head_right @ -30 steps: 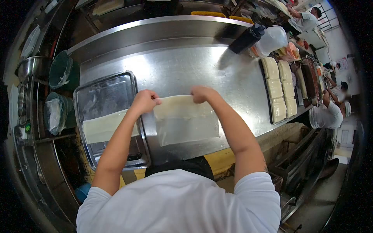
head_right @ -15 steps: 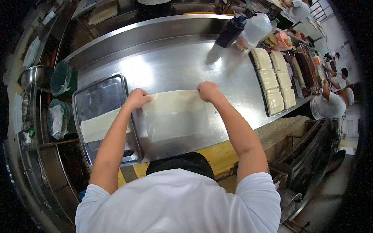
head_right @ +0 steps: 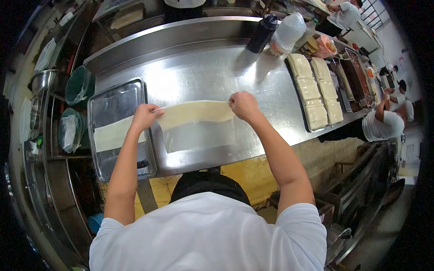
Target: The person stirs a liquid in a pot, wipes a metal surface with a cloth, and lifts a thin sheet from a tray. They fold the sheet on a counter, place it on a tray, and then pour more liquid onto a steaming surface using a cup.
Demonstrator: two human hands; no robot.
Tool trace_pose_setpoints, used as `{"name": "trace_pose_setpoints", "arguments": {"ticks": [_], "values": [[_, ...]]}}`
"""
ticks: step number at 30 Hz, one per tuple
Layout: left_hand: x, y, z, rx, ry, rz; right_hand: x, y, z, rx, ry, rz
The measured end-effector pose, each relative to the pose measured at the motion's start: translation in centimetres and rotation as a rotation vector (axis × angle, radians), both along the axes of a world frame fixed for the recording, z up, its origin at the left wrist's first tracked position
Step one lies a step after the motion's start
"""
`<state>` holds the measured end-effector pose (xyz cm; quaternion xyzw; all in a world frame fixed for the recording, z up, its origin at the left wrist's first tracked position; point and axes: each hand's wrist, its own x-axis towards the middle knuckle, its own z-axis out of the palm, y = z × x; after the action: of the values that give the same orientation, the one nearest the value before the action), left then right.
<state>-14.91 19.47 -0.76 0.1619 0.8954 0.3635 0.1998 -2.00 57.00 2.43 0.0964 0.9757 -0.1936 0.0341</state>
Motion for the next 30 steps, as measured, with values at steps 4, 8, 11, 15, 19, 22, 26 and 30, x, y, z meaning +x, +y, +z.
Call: {"name": "trace_pose_setpoints", "arguments": {"ticks": [4, 8, 11, 15, 19, 22, 26, 30], "values": [[2.9, -1.1, 0.9, 0.05, 0.056, 0.034, 2.7, -0.2, 0.5, -0.036, 0.043, -0.008], [7.1, -2.4, 1.2, 0.085, 0.065, 0.09, 6.9, -0.9, -0.3, -0.071, 0.091, -0.032], [10.7, -4.1, -0.6, 0.121, 0.156, 0.018, 11.0, -1.8, -2.4, -0.062, 0.105, -0.044], [15.5, -5.2, -1.0, -0.012, 0.195, -0.175, 17.5, -2.7, -7.8, -0.094, 0.047, 0.072], [16.9, -6.1, -2.2, 0.038, 0.295, -0.079, 17.8, -4.3, -6.8, -0.113, 0.012, 0.072], [16.3, -5.8, -1.3, 0.067, 0.279, 0.067, 14.3, -6.1, -5.4, -0.142, 0.042, 0.059], [15.0, -4.7, 0.1, 0.109, 0.247, 0.23, 7.3, -11.4, -4.8, -0.254, 0.095, 0.115], [13.5, -4.6, -2.0, 0.166, 0.274, 0.336, 1.5, -18.0, -5.9, -0.273, 0.075, 0.266]]}}
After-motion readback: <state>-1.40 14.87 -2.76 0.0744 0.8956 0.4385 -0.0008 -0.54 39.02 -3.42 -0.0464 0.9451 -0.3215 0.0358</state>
